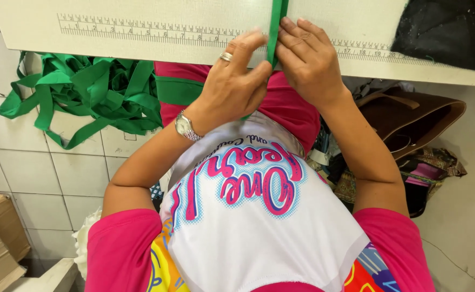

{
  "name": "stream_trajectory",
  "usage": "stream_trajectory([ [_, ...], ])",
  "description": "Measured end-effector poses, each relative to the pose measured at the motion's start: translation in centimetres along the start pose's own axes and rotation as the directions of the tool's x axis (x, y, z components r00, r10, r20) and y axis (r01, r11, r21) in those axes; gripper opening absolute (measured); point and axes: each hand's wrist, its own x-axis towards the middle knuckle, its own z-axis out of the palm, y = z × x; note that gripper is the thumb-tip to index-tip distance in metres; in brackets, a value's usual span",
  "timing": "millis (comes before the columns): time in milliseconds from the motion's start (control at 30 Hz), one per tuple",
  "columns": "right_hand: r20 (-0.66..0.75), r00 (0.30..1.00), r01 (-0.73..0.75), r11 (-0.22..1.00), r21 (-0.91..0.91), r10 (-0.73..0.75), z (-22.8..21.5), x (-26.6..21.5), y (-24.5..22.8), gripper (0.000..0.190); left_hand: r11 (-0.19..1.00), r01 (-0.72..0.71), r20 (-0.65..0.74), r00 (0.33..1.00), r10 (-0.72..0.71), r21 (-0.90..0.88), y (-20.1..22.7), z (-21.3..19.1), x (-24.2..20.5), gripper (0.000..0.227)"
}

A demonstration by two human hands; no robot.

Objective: Measuring, folding, and sewing green fabric straps using an industrial sewing machine

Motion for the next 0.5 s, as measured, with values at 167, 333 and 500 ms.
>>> stream_trajectory([
  [167,-0.043,0.999,0.014,1.0,-0.002,-0.014,-0.9,0.4,-1.0,0.026,0.98,-0.06,0.228,0.968,0.104,-0.192,-2.5,0.5,1.2,0.007],
  [333,-0.057,0.998,-0.005,1.0,0.002,0.005,-1.0,-0.2,-1.0,0.027,0.98,-0.092,0.321,0.936,0.144,-0.174,-2.7,0.3,2.6,0.009],
  [500,-0.062,0.998,-0.02,0.999,-0.04,0.018,-1.0,0.4,-0.5,0.028,0.99,-0.129,0.345,0.928,0.138,-0.05,-3.1,0.3,3.0,0.012],
])
